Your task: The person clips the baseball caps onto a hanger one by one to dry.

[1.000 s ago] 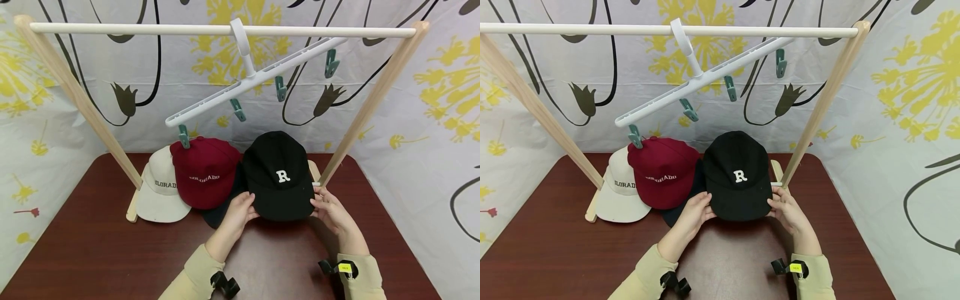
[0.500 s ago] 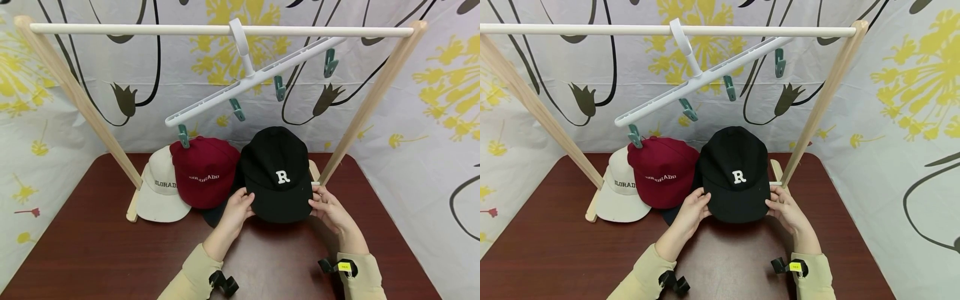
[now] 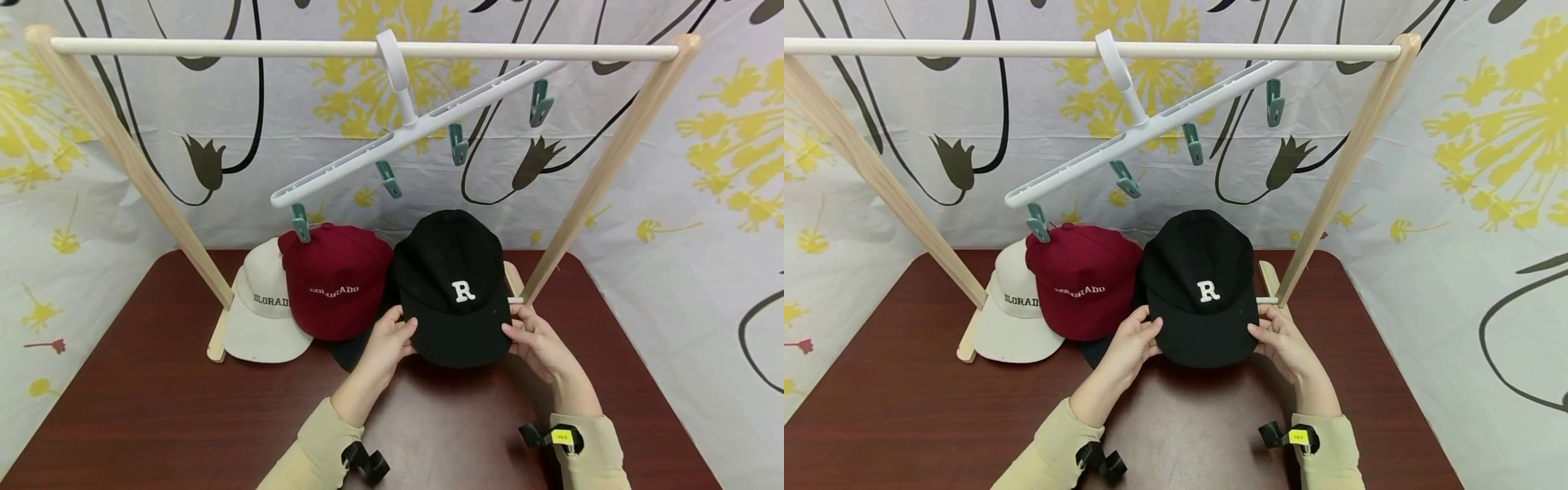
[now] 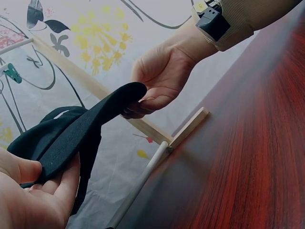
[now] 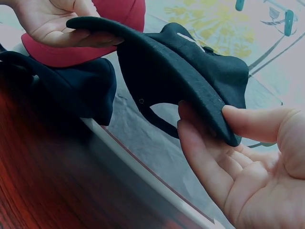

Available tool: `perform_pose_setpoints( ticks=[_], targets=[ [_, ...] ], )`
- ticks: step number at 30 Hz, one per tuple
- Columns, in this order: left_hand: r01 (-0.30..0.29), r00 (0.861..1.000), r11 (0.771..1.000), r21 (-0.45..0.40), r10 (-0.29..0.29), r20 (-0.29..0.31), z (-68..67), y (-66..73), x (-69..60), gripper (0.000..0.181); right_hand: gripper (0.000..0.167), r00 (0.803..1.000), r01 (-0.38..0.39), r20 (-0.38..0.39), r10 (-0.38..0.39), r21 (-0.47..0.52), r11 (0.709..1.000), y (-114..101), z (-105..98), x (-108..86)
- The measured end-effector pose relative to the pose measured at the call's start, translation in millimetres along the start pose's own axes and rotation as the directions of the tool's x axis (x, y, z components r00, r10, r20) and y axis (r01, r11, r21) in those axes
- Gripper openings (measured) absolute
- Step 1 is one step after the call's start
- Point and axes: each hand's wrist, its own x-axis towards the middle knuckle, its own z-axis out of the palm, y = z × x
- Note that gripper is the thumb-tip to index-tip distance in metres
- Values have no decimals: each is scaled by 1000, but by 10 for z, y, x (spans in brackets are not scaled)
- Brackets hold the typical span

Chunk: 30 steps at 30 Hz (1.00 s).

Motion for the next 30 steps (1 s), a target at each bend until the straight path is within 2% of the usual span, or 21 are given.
perform_pose_setpoints(
  ticks=[12, 18, 30],
  targets=[
    [8, 999, 1000, 31, -9, 45, 7, -25, 1, 13, 19, 999, -6, -54, 5, -11, 1000, -2, 44, 4],
    [7, 998, 999, 43, -10, 59, 19, -19, -15, 12, 22, 998, 18, -60, -18, 1, 1000, -11, 48, 3],
    [-31, 996, 998, 48, 27, 80, 9, 31, -28, 11, 26, 994, 80, -75, -79, 21, 997, -25, 92, 24]
  ],
)
